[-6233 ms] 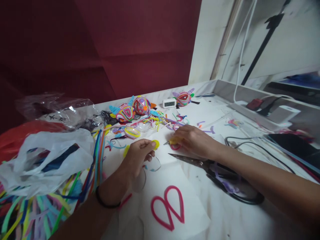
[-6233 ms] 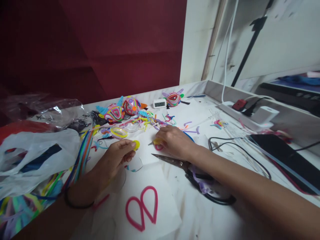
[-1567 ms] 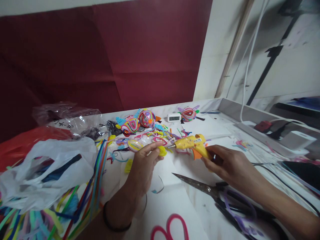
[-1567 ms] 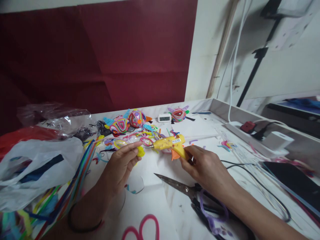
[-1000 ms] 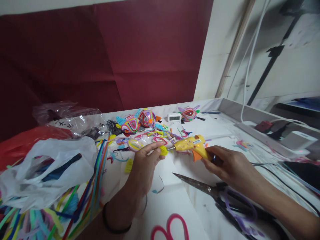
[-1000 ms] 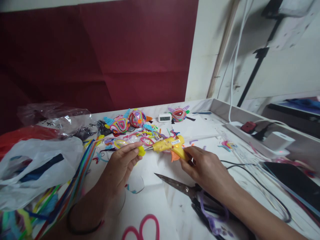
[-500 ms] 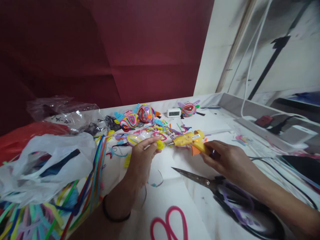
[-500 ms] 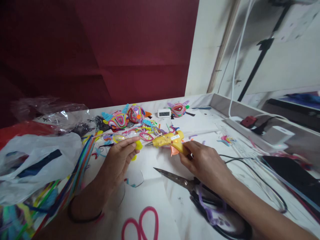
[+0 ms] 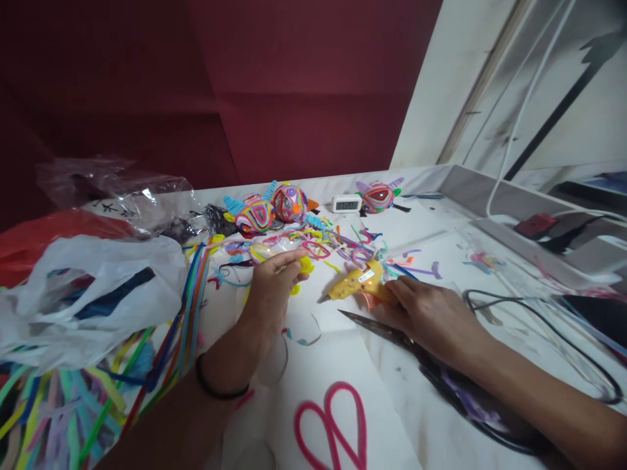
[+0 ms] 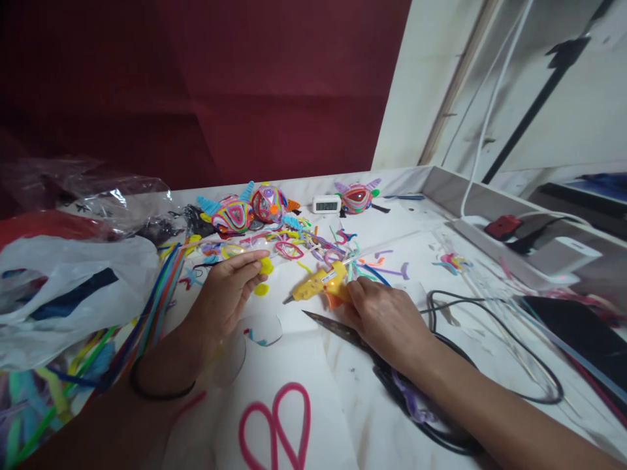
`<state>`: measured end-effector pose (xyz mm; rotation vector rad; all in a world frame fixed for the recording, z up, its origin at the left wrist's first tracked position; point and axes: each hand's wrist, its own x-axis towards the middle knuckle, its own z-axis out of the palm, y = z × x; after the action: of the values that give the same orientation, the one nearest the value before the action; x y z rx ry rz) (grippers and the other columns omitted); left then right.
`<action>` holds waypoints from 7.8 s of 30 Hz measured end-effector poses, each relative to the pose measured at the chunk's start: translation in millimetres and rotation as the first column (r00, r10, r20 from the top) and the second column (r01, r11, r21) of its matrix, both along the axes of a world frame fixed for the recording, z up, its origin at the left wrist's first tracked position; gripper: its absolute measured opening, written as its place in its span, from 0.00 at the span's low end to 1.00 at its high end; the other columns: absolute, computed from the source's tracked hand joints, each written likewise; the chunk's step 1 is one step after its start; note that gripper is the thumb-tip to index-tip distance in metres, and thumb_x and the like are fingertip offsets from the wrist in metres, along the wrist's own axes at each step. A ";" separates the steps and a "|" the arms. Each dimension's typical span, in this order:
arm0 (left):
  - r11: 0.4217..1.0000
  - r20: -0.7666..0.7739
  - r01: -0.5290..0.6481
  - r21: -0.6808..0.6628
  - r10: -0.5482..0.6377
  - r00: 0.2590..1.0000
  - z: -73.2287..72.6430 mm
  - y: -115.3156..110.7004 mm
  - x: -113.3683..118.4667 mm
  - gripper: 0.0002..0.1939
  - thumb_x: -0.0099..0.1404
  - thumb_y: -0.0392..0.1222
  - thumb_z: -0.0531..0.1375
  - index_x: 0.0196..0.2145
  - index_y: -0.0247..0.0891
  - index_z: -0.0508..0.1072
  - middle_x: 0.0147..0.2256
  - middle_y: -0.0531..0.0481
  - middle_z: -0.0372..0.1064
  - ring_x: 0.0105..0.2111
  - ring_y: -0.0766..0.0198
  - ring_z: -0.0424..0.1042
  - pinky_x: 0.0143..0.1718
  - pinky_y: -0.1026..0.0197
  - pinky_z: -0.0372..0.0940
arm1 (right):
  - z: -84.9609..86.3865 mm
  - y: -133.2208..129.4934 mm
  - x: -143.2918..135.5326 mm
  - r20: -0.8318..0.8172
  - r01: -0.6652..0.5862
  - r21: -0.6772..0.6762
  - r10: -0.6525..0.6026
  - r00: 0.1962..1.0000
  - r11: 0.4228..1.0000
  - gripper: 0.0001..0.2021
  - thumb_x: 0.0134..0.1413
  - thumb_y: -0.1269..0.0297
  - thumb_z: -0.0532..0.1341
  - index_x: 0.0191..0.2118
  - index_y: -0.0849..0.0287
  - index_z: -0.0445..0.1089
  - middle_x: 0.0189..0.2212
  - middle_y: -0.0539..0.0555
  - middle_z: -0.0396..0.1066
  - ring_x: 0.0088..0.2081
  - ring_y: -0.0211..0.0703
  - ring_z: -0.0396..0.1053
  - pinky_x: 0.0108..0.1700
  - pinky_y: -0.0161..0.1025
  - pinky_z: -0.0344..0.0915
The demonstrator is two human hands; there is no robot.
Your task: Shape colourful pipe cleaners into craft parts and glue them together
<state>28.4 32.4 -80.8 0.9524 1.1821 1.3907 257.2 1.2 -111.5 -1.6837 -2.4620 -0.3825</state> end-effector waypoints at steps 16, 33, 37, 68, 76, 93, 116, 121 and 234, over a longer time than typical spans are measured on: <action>0.998 -0.103 0.028 -0.054 -0.033 0.994 -29.1 -3.4 -9.5 0.11 0.51 0.34 0.60 0.34 0.33 0.78 0.39 0.44 0.73 0.34 0.66 0.71 0.35 0.66 0.68 | -4.5 0.8 -4.3 0.082 0.012 0.051 -0.016 0.997 0.999 0.07 0.57 0.64 0.55 0.36 0.61 0.67 0.28 0.54 0.70 0.25 0.43 0.68 0.23 0.36 0.44; 0.994 -0.385 0.035 -0.103 -0.073 0.920 -34.4 -4.9 -9.8 0.12 0.52 0.33 0.59 0.34 0.35 0.79 0.32 0.46 0.77 0.27 0.65 0.73 0.26 0.68 0.64 | -2.4 -0.2 -7.4 0.068 -0.007 0.074 0.002 0.998 0.997 0.05 0.57 0.67 0.55 0.34 0.60 0.67 0.27 0.53 0.69 0.24 0.42 0.67 0.23 0.36 0.42; 0.993 -0.434 0.041 -0.107 -0.084 0.897 -34.4 -4.0 -10.7 0.12 0.51 0.32 0.60 0.34 0.35 0.79 0.30 0.48 0.77 0.26 0.66 0.73 0.28 0.66 0.65 | -1.5 -1.2 -9.1 0.069 0.004 0.074 -0.009 0.998 0.997 0.05 0.58 0.68 0.54 0.34 0.60 0.66 0.28 0.53 0.69 0.24 0.41 0.66 0.23 0.36 0.42; 0.991 -0.439 0.132 0.007 -0.116 0.891 -47.1 -0.5 -10.1 0.11 0.48 0.36 0.60 0.32 0.36 0.76 0.23 0.53 0.70 0.24 0.66 0.70 0.21 0.68 0.64 | -3.5 -2.1 -8.0 0.104 -0.076 0.183 0.057 0.993 0.980 0.07 0.57 0.69 0.54 0.36 0.63 0.68 0.26 0.54 0.68 0.25 0.41 0.64 0.23 0.36 0.44; 0.993 -0.444 0.100 0.061 -0.062 0.894 -39.6 -3.8 -9.7 0.10 0.50 0.36 0.61 0.33 0.36 0.77 0.26 0.53 0.71 0.20 0.71 0.67 0.18 0.70 0.62 | -0.4 -3.2 -9.2 0.113 -0.079 0.181 0.059 0.992 0.980 0.07 0.58 0.69 0.54 0.36 0.62 0.68 0.27 0.54 0.69 0.26 0.42 0.64 0.22 0.36 0.45; 0.989 -0.587 0.148 0.009 -0.115 0.801 -51.0 -0.2 -13.4 0.13 0.48 0.29 0.58 0.31 0.37 0.78 0.35 0.47 0.74 0.32 0.63 0.75 0.32 0.65 0.69 | -1.7 -2.4 -10.7 0.114 -0.052 0.117 0.039 0.993 0.992 0.06 0.59 0.67 0.54 0.37 0.61 0.68 0.28 0.55 0.69 0.25 0.43 0.67 0.22 0.36 0.45; 0.994 -0.588 0.112 0.018 -0.081 0.805 -58.8 0.8 -14.3 0.11 0.50 0.29 0.59 0.31 0.37 0.77 0.36 0.46 0.76 0.35 0.60 0.76 0.36 0.62 0.70 | -6.4 -0.9 -7.2 0.018 0.007 0.071 -0.008 1.000 0.997 0.08 0.58 0.61 0.55 0.31 0.59 0.65 0.26 0.53 0.69 0.22 0.42 0.66 0.23 0.36 0.41; 0.993 -0.597 0.115 0.025 -0.077 0.798 -59.0 0.6 -15.0 0.11 0.50 0.30 0.59 0.32 0.37 0.77 0.37 0.45 0.76 0.35 0.60 0.76 0.37 0.62 0.70 | -8.2 -0.4 -4.2 -0.015 0.016 0.052 -0.015 1.000 0.999 0.10 0.58 0.58 0.55 0.32 0.58 0.65 0.26 0.53 0.70 0.23 0.42 0.66 0.23 0.36 0.41; 0.998 -0.312 -0.053 -0.028 0.041 0.949 -39.2 -3.6 -9.3 0.10 0.45 0.28 0.63 0.29 0.36 0.77 0.25 0.51 0.76 0.28 0.63 0.77 0.29 0.68 0.69 | 7.0 36.8 -20.7 -0.191 0.129 -0.300 -0.192 0.963 0.945 0.13 0.55 0.59 0.53 0.26 0.59 0.68 0.24 0.55 0.71 0.26 0.42 0.66 0.25 0.36 0.48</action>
<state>19.1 28.7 -119.9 1.1550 1.4681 1.2815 236.5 38.1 -104.5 -1.9258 -2.3124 0.1475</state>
